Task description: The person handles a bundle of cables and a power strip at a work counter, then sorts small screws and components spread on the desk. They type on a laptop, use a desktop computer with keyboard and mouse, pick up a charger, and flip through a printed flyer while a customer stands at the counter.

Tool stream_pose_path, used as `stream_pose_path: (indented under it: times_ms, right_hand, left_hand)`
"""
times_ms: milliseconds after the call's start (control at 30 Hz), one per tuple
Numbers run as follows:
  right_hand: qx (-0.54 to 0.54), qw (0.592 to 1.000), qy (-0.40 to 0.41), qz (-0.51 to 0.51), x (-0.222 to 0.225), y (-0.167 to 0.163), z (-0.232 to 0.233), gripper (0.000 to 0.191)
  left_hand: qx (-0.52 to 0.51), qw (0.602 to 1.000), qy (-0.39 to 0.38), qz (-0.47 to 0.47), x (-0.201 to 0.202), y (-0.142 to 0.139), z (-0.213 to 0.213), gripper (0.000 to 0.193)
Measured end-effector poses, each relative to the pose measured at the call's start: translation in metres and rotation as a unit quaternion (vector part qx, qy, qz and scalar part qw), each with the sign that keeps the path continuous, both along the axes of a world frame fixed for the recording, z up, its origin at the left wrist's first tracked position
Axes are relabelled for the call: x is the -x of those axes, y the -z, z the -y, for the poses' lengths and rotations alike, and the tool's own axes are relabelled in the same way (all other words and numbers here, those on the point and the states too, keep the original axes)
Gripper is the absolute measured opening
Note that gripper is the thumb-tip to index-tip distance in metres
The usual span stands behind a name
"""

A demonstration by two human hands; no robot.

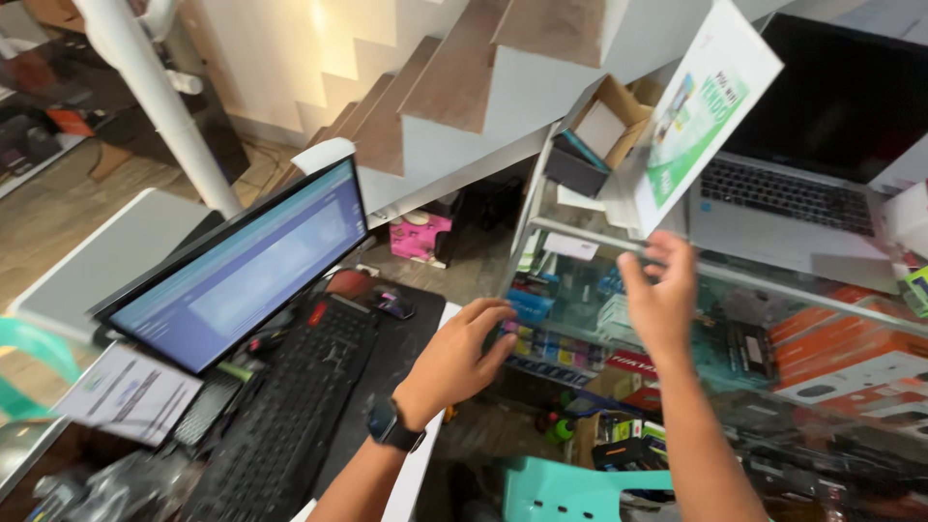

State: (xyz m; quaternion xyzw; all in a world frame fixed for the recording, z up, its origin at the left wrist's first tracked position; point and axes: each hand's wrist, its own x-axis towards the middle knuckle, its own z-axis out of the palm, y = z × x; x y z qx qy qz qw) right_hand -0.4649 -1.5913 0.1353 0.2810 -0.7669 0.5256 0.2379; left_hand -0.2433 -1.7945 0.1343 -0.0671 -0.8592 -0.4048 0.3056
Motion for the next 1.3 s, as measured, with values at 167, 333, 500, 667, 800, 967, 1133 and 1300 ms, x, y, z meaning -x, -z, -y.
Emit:
stream_pose_path:
  times_ms: [167, 333, 500, 667, 800, 967, 1133, 1300]
  right_hand:
    - [0.04, 0.998, 0.04, -0.014, 0.078, -0.02, -0.018, 0.054]
    - [0.056, 0.997, 0.045, -0.022, 0.139, -0.041, -0.01, 0.054]
    - [0.05, 0.997, 0.032, -0.056, 0.178, -0.057, 0.01, 0.048]
    - [0.084, 0.989, 0.107, -0.054, 0.191, -0.057, 0.017, 0.012]
    - [0.071, 0.975, 0.142, -0.155, 0.187, -0.078, -0.007, 0.007]
    - [0.031, 0.972, 0.119, -0.199, 0.152, -0.127, -0.051, 0.012]
    - [0.166, 0.971, 0.078, 0.156, 0.105, -0.168, -0.054, 0.021]
    - [0.208, 0.95, -0.202, 0.116, 0.057, -0.156, -0.02, 0.021]
  left_hand:
    - [0.024, 0.998, 0.044, -0.031, 0.075, -0.022, -0.003, 0.03]
    - [0.051, 0.995, 0.055, -0.071, 0.135, -0.048, 0.002, 0.035]
    - [0.06, 0.992, 0.046, -0.097, 0.178, -0.069, 0.007, 0.035]
    - [0.038, 0.994, 0.047, -0.091, 0.195, -0.077, 0.015, 0.034]
    - [0.028, 0.993, 0.031, -0.107, 0.197, -0.08, 0.022, 0.034]
    - [-0.014, 0.994, 0.02, -0.105, 0.18, -0.08, 0.029, 0.037]
    - [-0.089, 0.991, 0.0, -0.1, 0.142, -0.077, 0.049, 0.042]
    - [-0.246, 0.958, 0.004, -0.146, 0.09, -0.061, 0.062, 0.048]
